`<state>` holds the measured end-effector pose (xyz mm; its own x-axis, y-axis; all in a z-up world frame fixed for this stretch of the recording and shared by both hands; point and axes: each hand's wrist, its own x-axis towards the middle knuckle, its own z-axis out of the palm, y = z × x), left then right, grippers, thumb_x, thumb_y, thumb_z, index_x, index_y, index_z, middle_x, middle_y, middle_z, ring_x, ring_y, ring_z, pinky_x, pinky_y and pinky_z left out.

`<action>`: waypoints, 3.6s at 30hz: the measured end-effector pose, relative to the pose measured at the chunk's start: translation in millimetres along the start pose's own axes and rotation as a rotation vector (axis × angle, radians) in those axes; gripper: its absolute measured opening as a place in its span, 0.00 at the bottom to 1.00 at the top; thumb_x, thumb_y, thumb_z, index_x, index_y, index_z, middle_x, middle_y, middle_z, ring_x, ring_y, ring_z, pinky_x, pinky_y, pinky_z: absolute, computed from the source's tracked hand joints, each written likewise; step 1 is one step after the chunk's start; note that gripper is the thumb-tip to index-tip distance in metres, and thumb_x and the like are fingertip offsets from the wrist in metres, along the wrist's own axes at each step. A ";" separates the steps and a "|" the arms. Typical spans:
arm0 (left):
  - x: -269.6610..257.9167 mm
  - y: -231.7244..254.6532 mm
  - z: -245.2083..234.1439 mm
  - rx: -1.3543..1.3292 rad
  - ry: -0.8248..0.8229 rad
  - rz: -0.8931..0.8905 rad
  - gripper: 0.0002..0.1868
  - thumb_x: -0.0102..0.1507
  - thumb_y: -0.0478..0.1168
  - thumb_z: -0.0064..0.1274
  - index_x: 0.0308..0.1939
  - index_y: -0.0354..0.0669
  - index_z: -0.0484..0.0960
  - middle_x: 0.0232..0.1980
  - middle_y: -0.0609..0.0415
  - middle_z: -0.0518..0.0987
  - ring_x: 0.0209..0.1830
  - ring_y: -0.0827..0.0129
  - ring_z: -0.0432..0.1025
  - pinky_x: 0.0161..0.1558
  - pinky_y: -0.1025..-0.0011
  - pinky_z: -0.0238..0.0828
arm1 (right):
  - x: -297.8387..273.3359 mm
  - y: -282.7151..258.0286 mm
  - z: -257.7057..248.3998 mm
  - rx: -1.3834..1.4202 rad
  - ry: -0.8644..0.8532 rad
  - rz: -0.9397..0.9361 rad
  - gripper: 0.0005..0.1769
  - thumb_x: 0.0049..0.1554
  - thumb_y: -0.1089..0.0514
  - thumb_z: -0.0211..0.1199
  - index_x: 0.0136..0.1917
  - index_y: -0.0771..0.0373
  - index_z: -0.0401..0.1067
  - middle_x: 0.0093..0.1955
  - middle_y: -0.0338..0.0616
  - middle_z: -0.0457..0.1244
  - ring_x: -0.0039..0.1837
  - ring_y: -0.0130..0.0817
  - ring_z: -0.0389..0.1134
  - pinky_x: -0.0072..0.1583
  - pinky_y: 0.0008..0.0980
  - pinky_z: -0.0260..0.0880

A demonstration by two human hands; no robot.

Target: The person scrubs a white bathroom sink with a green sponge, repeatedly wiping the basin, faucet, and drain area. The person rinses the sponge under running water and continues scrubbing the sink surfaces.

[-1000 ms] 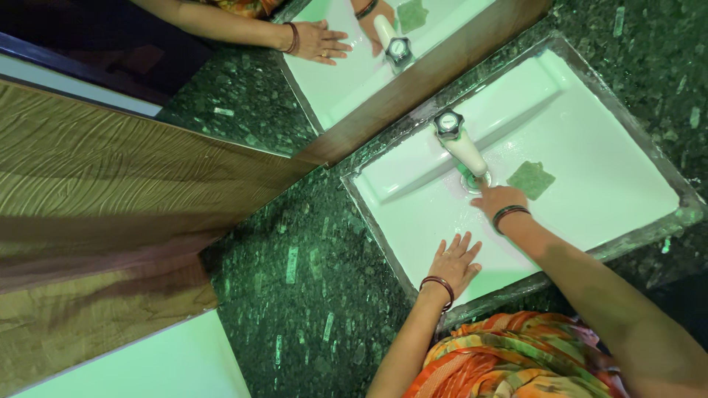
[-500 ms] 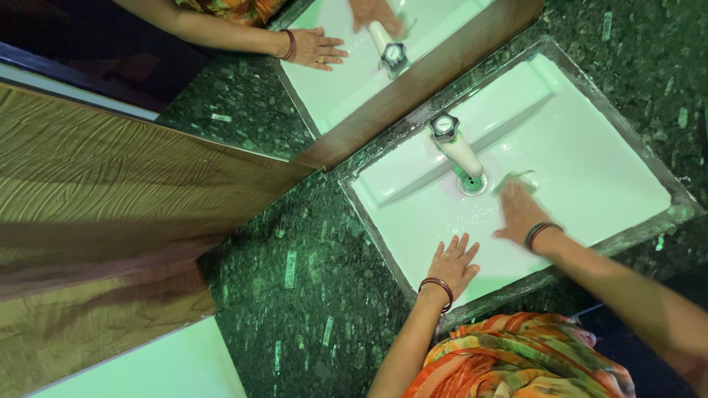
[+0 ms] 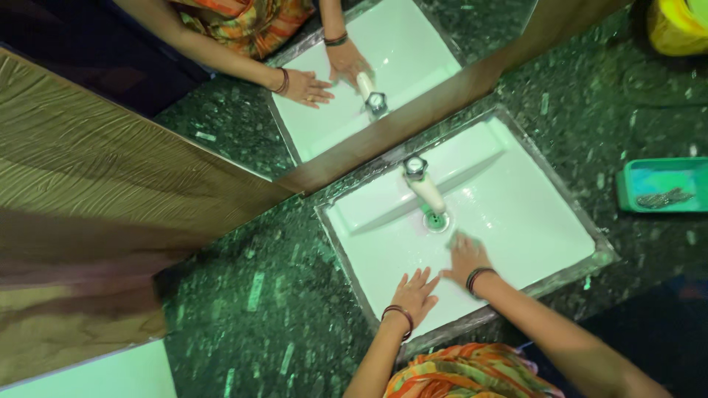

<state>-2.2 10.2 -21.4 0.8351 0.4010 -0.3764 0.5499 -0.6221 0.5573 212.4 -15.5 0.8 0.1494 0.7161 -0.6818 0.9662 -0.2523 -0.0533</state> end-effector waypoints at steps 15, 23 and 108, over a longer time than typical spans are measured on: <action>7.4 8.1 13.3 0.050 0.023 -0.127 0.30 0.71 0.51 0.37 0.76 0.47 0.61 0.83 0.49 0.51 0.82 0.55 0.46 0.78 0.50 0.36 | 6.2 99.8 1.7 -0.152 0.188 0.103 0.55 0.59 0.26 0.53 0.80 0.70 0.47 0.85 0.53 0.37 0.86 0.46 0.36 0.79 0.52 0.42; 25.2 12.8 35.5 0.143 0.091 -0.238 0.34 0.70 0.53 0.37 0.78 0.44 0.56 0.84 0.51 0.46 0.83 0.55 0.40 0.77 0.49 0.33 | 48.6 37.4 89.9 0.127 0.105 -0.651 0.47 0.62 0.31 0.52 0.76 0.73 0.54 0.83 0.68 0.41 0.84 0.55 0.38 0.80 0.44 0.42; 9.5 22.9 23.9 -0.137 0.460 -0.346 0.44 0.61 0.35 0.51 0.79 0.38 0.50 0.79 0.43 0.60 0.80 0.52 0.54 0.75 0.55 0.50 | 77.5 44.8 -18.4 -0.069 0.140 -0.213 0.30 0.64 0.41 0.51 0.79 0.32 0.55 0.45 0.57 0.71 0.49 0.56 0.74 0.51 0.55 0.74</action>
<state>18.0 -16.3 -30.0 0.5093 0.8344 -0.2107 0.7617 -0.3231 0.5615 271.1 40.7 -41.0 -0.0364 0.8326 -0.5527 0.9903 -0.0442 -0.1318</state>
